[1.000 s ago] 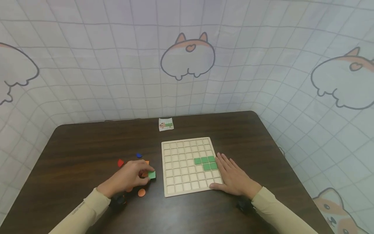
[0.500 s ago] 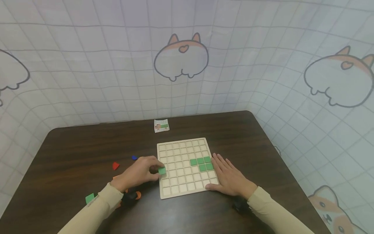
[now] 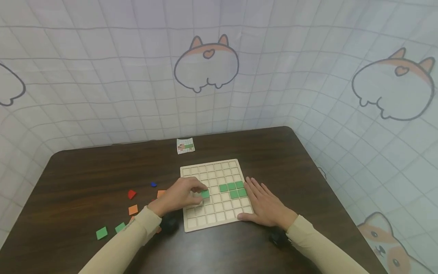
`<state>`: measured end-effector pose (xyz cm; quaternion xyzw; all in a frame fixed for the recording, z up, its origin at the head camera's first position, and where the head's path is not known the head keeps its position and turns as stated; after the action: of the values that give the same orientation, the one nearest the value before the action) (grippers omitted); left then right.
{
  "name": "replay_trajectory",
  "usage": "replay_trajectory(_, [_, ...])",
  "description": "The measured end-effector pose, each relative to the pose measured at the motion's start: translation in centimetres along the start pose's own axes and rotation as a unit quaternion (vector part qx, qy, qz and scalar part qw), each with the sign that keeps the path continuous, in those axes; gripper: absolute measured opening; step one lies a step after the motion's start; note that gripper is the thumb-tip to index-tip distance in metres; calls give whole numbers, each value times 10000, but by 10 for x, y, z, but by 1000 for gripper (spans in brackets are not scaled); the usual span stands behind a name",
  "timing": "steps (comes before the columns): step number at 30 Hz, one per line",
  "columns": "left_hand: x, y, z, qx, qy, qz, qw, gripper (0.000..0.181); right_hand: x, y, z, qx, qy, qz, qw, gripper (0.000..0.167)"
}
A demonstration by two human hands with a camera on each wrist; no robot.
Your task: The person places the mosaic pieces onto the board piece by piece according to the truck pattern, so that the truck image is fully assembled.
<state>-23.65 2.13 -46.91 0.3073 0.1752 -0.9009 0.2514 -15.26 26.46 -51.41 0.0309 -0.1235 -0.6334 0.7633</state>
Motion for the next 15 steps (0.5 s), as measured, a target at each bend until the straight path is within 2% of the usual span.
replay_trajectory(6, [-2, -14, -12, 63, 68, 105, 9999, 30, -1, -1, 0, 32, -37, -32, 10000, 112])
replay_trajectory(15, [-5, -31, -26, 90, -105, -8, 9999, 31, 0, -1, 0, 52, 18, -71, 10000, 113])
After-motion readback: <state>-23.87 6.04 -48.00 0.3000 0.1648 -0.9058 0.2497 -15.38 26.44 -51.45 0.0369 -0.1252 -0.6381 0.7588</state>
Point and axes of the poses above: each hand's wrist, its own y-axis away from the middle knuckle, its own z-axis out of the back of the hand, x = y × z, the point moved 7 cm from there along -y, towards the middle knuckle, and after that the axes turned 9 degrees about -z, right-handed, at the moved point
